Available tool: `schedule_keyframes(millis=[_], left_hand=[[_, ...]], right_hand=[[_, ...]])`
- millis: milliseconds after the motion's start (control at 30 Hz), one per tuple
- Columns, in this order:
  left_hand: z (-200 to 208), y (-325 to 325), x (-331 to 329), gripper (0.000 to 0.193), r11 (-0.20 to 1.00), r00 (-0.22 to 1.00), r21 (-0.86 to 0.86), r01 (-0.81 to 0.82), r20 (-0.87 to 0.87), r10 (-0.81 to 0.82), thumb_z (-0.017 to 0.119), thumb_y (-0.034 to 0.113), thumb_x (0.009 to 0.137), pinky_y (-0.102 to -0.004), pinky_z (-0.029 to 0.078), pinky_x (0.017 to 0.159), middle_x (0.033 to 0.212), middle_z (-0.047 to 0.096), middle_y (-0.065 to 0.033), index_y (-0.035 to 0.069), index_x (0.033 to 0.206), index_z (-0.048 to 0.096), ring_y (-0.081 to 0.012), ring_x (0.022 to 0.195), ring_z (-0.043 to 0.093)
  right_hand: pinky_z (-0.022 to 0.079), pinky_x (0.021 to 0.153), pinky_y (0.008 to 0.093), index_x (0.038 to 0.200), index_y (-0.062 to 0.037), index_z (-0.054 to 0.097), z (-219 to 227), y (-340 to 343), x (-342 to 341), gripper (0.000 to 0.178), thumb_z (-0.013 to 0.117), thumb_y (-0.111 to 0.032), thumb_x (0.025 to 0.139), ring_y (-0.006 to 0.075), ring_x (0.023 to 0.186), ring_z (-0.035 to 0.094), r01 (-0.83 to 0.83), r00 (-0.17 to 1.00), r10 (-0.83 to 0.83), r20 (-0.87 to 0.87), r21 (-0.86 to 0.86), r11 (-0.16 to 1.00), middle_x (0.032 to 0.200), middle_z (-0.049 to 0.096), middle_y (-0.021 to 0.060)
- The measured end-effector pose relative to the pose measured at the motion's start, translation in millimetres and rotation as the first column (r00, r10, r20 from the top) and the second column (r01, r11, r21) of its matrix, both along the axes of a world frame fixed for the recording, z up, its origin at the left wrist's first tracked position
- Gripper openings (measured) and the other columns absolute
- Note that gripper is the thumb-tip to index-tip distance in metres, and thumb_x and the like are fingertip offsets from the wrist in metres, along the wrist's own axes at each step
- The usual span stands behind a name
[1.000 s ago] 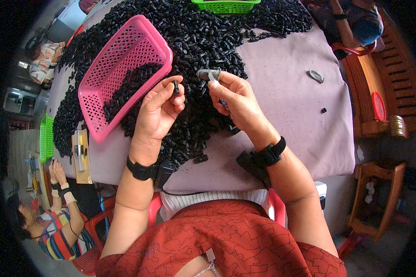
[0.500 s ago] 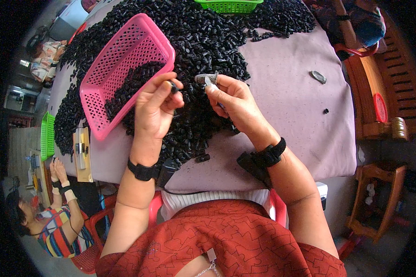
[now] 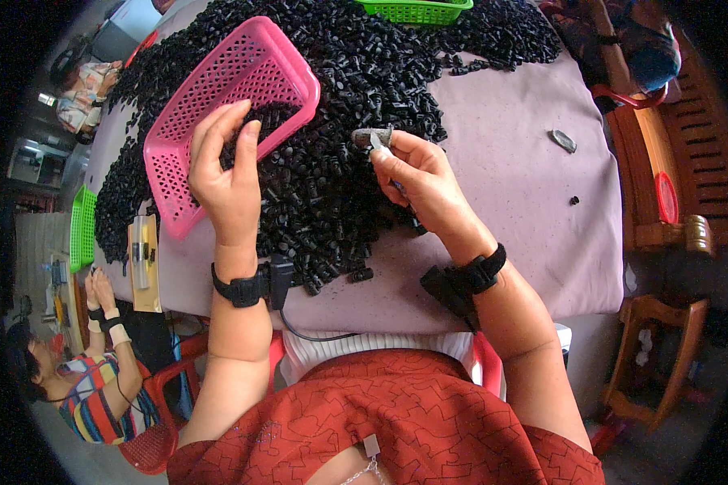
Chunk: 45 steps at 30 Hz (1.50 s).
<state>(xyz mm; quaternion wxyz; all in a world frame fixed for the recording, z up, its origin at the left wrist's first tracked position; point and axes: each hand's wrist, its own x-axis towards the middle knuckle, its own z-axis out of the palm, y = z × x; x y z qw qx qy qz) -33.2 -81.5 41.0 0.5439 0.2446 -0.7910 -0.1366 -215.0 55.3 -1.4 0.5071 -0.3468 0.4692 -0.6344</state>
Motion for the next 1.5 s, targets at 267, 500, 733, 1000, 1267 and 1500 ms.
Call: schedule_keyframes(millis=[267, 500, 733, 1000, 1267, 1500], left_hand=[[-16, 22, -17, 0.017, 0.913, 0.929, 0.322, 0.249, 0.187, -0.319, 0.071, 0.004, 0.080, -0.0266, 0.045, 0.053, 0.073, 0.060, -0.0068, 0.002, 0.097, 0.066, -0.0144, 0.056, 0.055], [-22, 16, -16, 0.032, 0.882, 0.813, 0.398, 0.254, 0.405, -0.417, 0.072, 0.004, 0.076, -0.0350, 0.050, 0.069, 0.101, 0.060, -0.0097, 0.004, 0.106, 0.064, -0.0249, 0.076, 0.061], [-24, 14, -14, 0.027, 0.907, 0.762, 0.323, 0.271, 0.504, -0.407, 0.072, 0.005, 0.077, -0.0350, 0.050, 0.073, 0.099, 0.060, -0.0102, 0.003, 0.103, 0.064, -0.0264, 0.083, 0.062], [-34, 15, -23, 0.012, 0.909, 0.868, 0.329, 0.255, 0.336, -0.365, 0.066, 0.013, 0.087, -0.0337, 0.050, 0.067, 0.089, 0.062, -0.0095, 0.003, 0.095, 0.063, -0.0247, 0.076, 0.063], [-38, 21, -24, 0.016, 0.011, 0.753, 0.817, 0.577, -0.527, -0.395, 0.054, 0.016, 0.098, -0.0222, 0.052, 0.061, 0.083, 0.065, -0.0028, 0.003, 0.105, 0.060, -0.0076, 0.067, 0.060], [-39, 18, -25, 0.018, -0.148, 0.714, 0.744, 0.651, -0.667, -0.213, 0.056, 0.014, 0.096, -0.0248, 0.057, 0.066, 0.087, 0.065, -0.0054, 0.002, 0.110, 0.058, -0.0109, 0.071, 0.064]], right_hand=[[0.030, 0.046, 0.0174, 0.108, -0.0054, 0.061, 2, -1, 0, 0.021, 0.056, -0.022, 0.097, 0.0011, 0.056, 0.040, -0.005, 1.000, 0.005, 0.012, -0.015, 1.000, 0.068, 0.047, -0.0070], [0.030, 0.046, 0.0174, 0.106, -0.0052, 0.061, -2, -1, -1, 0.020, 0.056, -0.023, 0.097, 0.0009, 0.055, 0.040, 0.013, 1.000, -0.013, 0.017, -0.016, 1.000, 0.068, 0.048, -0.0068], [0.031, 0.046, 0.0172, 0.103, -0.0055, 0.061, -4, -3, -1, 0.019, 0.057, -0.023, 0.097, 0.0010, 0.056, 0.040, 0.004, 1.000, -0.003, 0.017, -0.027, 1.000, 0.069, 0.049, -0.0062], [0.032, 0.048, 0.0167, 0.109, -0.0056, 0.061, 0, 0, 0, 0.023, 0.057, -0.025, 0.097, 0.0010, 0.058, 0.042, -0.005, 1.000, 0.004, -0.025, -0.009, 1.000, 0.070, 0.049, -0.0068], [0.031, 0.047, 0.0164, 0.123, -0.0024, 0.056, 6, 0, 6, 0.033, 0.059, -0.020, 0.095, 0.0018, 0.057, 0.042, -0.035, 0.999, 0.035, -0.001, -0.074, 0.997, 0.071, 0.052, -0.0050], [0.033, 0.047, 0.0171, 0.139, -0.0045, 0.042, 8, 4, 7, 0.051, 0.062, -0.016, 0.093, 0.0021, 0.056, 0.043, -0.187, 0.982, 0.186, -0.020, -0.092, 0.978, 0.072, 0.054, -0.0035]])
